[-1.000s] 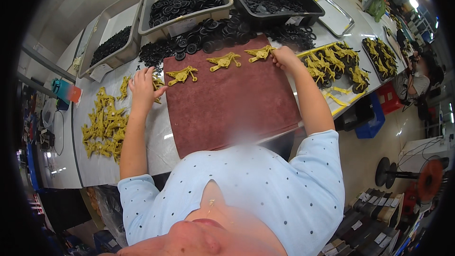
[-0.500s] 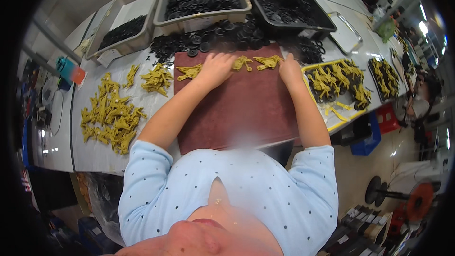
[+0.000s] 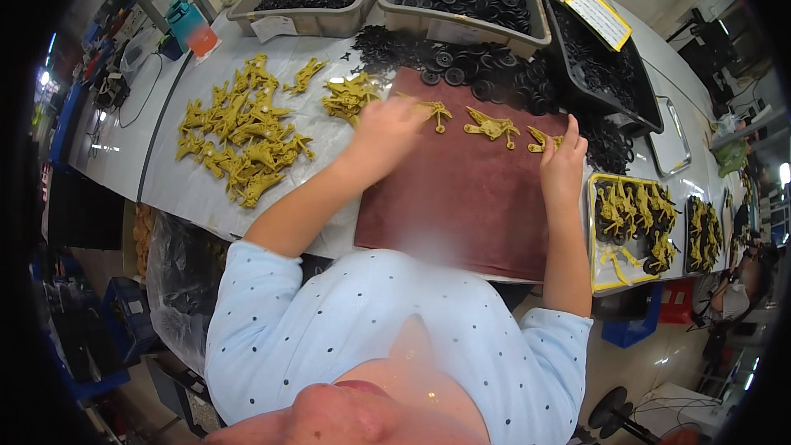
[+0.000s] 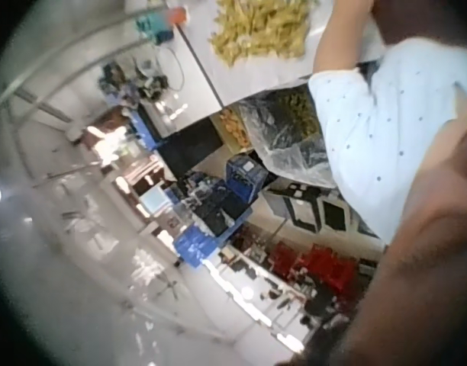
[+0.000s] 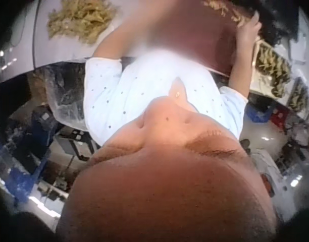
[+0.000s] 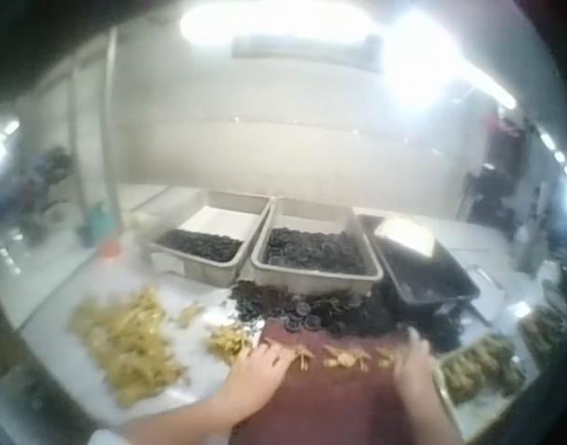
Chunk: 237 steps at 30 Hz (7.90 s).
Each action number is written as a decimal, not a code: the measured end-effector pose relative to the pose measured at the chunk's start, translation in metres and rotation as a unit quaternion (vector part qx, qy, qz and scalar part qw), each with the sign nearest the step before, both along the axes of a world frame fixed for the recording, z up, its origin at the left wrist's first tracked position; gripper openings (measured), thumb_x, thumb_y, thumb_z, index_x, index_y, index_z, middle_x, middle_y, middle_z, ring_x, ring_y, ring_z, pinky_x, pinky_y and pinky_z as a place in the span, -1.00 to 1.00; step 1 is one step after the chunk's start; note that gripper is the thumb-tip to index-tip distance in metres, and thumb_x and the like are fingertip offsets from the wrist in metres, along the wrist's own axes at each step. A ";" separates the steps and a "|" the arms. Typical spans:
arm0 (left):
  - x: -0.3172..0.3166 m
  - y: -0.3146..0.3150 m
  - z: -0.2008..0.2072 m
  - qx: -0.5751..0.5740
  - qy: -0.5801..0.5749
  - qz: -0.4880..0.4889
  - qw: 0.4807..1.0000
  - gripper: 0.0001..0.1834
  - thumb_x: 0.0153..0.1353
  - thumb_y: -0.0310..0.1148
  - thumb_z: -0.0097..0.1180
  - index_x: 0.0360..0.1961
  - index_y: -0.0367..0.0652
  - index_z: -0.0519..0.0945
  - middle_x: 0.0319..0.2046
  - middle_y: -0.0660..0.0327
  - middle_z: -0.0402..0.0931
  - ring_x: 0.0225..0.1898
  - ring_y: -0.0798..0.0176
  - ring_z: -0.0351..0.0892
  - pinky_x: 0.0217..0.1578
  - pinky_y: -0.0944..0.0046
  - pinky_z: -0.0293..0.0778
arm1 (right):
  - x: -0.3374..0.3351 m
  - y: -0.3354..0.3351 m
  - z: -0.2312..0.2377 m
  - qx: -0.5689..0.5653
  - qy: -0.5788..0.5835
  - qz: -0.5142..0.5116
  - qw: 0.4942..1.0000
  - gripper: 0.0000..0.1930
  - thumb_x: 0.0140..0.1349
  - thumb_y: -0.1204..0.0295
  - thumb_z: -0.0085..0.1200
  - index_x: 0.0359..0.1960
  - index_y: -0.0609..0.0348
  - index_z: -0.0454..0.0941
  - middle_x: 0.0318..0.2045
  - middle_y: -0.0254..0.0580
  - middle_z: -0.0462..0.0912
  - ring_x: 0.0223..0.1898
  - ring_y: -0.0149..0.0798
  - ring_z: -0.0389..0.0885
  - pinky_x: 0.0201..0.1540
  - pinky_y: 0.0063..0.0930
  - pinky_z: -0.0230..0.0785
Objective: The person places assembled toy motorcycles onto a tray, arranges toy motorcycle frames across a cloth mat, and attaches small black parts to the frames by hand.
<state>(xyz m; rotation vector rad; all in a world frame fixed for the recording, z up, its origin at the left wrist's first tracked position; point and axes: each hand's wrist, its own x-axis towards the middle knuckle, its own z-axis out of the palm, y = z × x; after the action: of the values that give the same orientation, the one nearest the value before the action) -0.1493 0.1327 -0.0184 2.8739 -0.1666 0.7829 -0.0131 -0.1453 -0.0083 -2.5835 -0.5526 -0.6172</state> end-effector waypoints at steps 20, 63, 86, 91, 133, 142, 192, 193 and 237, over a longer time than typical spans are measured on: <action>-0.089 0.096 0.006 -0.144 -0.156 0.013 0.977 -0.52 -0.24 -0.59 0.34 -0.16 -0.18 0.59 -0.14 0.22 0.53 -0.12 0.14 0.50 -0.08 0.18 0.39 | -0.112 0.141 0.024 0.127 0.225 0.407 0.876 -0.80 0.20 0.44 0.09 -0.19 0.29 0.55 -0.30 -0.03 0.60 -0.26 -0.13 0.59 -0.22 -0.38 0.44; -0.062 0.089 -0.008 -0.098 0.011 -0.058 0.993 -0.49 -0.09 -0.49 0.28 -0.02 -0.21 0.53 -0.12 0.07 0.49 -0.10 0.02 0.49 -0.08 0.18 0.44 | -0.078 0.100 -0.005 0.149 0.531 0.170 0.817 -0.61 0.28 0.30 -0.04 -0.03 0.41 0.33 -0.42 -0.02 0.59 -0.44 -0.22 0.60 -0.39 -0.40 0.42; -0.133 0.141 0.023 -0.108 0.213 0.210 0.948 -0.46 -0.17 -0.51 0.35 -0.08 -0.28 0.47 -0.12 0.04 0.48 -0.02 0.00 0.42 0.02 0.18 0.36 | -0.112 0.098 -0.007 -0.022 0.238 0.274 0.931 -0.41 0.17 0.33 0.10 0.17 0.34 0.18 -0.30 0.24 0.55 -0.27 0.18 0.56 -0.23 -0.11 0.45; -0.136 0.147 0.024 -0.192 0.083 0.154 0.966 -0.46 -0.09 -0.47 0.33 0.00 -0.26 0.49 -0.17 0.14 0.54 -0.09 0.13 0.48 -0.03 0.22 0.39 | -0.115 0.101 -0.004 0.028 0.221 0.296 0.929 -0.49 0.18 0.38 0.08 0.13 0.33 0.26 -0.27 0.20 0.57 -0.26 0.20 0.55 -0.20 -0.12 0.45; -0.083 -0.046 -0.004 -0.354 -0.043 -0.160 0.920 -0.15 -0.28 -0.08 0.45 0.00 -0.25 0.30 -0.10 -0.01 0.36 -0.10 -0.03 0.43 -0.12 0.14 0.42 | -0.138 0.073 -0.001 0.305 0.389 0.419 0.761 -0.79 0.22 0.53 -0.05 -0.13 0.33 0.48 -0.34 -0.18 0.51 -0.38 -0.39 0.52 -0.33 -0.55 0.39; -0.080 -0.040 0.007 -0.184 -0.109 -0.115 0.970 -0.21 -0.38 -0.01 0.44 -0.15 -0.27 0.42 -0.25 0.04 0.46 -0.26 0.00 0.52 -0.33 0.14 0.50 | -0.142 0.073 0.013 0.367 0.694 0.377 0.492 -0.79 0.37 0.31 -0.11 -0.37 0.16 0.41 -0.52 -0.41 0.43 -0.53 -0.54 0.33 -0.48 -0.65 0.21; -0.108 0.159 0.037 0.009 0.098 0.179 0.979 -0.58 -0.09 -0.53 0.22 -0.11 -0.10 0.54 -0.26 0.25 0.57 -0.08 0.16 0.48 0.12 0.02 0.14 | -0.086 0.033 0.015 0.070 0.187 0.145 0.969 -0.59 0.18 0.34 0.13 0.06 0.16 0.41 -0.46 -0.09 0.56 -0.45 -0.14 0.57 -0.37 -0.33 0.41; -0.105 0.150 0.048 -0.050 0.110 0.156 0.980 -0.62 0.01 -0.52 0.20 -0.08 -0.17 0.50 -0.28 0.15 0.58 -0.19 0.10 0.54 0.02 0.13 0.29 | -0.087 0.038 0.017 0.145 0.177 0.203 0.952 -0.67 0.20 0.41 0.10 0.00 0.19 0.47 -0.46 -0.11 0.57 -0.45 -0.21 0.57 -0.37 -0.37 0.41; -0.051 0.092 -0.002 -0.025 -0.042 0.174 0.984 -0.56 0.26 -0.25 -0.02 0.12 -0.20 0.35 -0.14 0.10 0.39 -0.06 0.09 0.36 0.09 0.02 0.12 | -0.033 -0.098 0.015 0.600 0.578 0.118 0.540 -0.87 0.29 0.37 -0.14 -0.36 0.14 0.37 -0.53 -0.38 0.36 -0.54 -0.50 0.25 -0.51 -0.63 0.14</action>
<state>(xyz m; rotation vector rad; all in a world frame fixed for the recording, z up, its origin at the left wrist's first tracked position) -0.2002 0.2244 -0.0207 2.8607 0.3509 0.9490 -0.0465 -0.2428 0.0063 -1.0245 0.0836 0.6898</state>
